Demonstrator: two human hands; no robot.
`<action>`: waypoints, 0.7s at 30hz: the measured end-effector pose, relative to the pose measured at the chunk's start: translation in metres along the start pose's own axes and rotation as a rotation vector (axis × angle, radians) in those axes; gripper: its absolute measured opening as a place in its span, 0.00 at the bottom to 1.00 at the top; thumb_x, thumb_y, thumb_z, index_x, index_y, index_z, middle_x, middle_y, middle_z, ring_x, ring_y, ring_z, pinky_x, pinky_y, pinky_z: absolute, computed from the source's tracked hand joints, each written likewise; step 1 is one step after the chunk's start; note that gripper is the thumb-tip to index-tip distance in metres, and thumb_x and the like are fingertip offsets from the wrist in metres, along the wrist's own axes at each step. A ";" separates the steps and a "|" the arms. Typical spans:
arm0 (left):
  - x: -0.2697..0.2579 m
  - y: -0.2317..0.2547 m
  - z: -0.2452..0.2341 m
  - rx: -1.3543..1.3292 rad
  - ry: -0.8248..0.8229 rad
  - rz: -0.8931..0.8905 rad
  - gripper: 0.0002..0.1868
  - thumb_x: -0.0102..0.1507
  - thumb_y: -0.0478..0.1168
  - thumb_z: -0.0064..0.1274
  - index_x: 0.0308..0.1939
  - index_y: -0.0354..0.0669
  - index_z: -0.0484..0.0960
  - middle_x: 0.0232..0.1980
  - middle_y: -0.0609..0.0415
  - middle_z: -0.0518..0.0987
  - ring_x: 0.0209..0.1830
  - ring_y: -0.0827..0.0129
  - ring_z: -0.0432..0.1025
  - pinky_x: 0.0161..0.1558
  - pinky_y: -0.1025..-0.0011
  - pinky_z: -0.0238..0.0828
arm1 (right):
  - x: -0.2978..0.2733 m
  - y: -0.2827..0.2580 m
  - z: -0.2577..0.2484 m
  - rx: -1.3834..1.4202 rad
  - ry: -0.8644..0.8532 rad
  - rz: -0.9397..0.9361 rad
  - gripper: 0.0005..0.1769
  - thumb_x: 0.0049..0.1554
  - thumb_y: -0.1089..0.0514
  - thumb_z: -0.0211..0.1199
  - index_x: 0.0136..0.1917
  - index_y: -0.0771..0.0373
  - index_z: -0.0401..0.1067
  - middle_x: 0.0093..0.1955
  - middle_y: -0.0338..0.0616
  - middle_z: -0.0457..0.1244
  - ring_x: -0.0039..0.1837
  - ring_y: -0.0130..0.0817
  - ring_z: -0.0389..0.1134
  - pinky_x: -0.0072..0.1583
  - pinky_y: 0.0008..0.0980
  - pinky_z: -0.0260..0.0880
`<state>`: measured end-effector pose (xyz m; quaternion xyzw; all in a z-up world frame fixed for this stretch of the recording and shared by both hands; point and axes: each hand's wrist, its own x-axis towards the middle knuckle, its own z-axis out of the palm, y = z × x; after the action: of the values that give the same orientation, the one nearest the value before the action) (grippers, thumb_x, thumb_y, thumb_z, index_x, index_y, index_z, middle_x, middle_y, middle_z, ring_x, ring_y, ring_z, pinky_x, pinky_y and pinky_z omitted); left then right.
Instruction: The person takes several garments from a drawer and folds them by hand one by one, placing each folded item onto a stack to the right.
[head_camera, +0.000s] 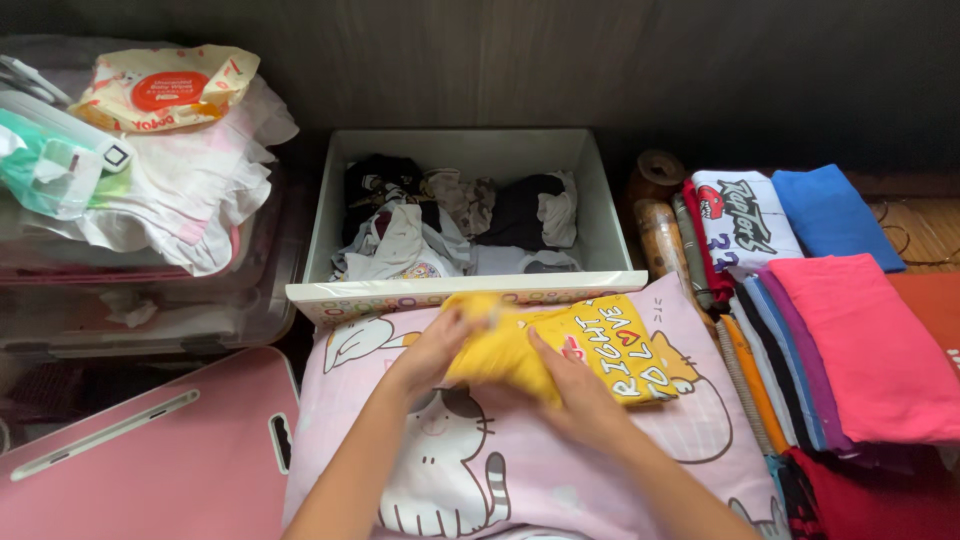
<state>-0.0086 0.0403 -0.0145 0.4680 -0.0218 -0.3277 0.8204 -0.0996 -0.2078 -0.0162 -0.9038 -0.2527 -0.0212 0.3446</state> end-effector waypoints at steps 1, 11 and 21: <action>0.006 0.009 0.009 -0.093 -0.039 0.036 0.27 0.65 0.54 0.43 0.67 0.53 0.68 0.65 0.61 0.76 0.66 0.75 0.70 0.59 0.66 0.73 | 0.005 0.006 0.011 0.065 0.038 0.127 0.44 0.54 0.48 0.67 0.76 0.67 0.55 0.71 0.54 0.61 0.71 0.45 0.63 0.70 0.40 0.62; 0.066 -0.052 -0.002 0.291 0.040 0.263 0.24 0.73 0.53 0.44 0.62 0.35 0.72 0.60 0.39 0.77 0.59 0.61 0.75 0.63 0.60 0.75 | 0.007 0.036 -0.014 1.426 0.630 0.734 0.30 0.61 0.48 0.56 0.71 0.65 0.62 0.70 0.44 0.64 0.69 0.33 0.66 0.66 0.35 0.68; 0.082 -0.106 0.017 -0.016 0.150 0.228 0.32 0.66 0.49 0.41 0.74 0.50 0.56 0.71 0.50 0.67 0.68 0.64 0.67 0.64 0.66 0.67 | 0.022 0.030 0.003 0.659 0.227 0.640 0.35 0.61 0.44 0.55 0.74 0.67 0.63 0.76 0.46 0.58 0.78 0.38 0.55 0.75 0.34 0.50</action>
<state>-0.0049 -0.0550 -0.1102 0.4790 -0.0107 -0.1966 0.8555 -0.0665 -0.2150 -0.0317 -0.7707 0.0846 0.0686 0.6278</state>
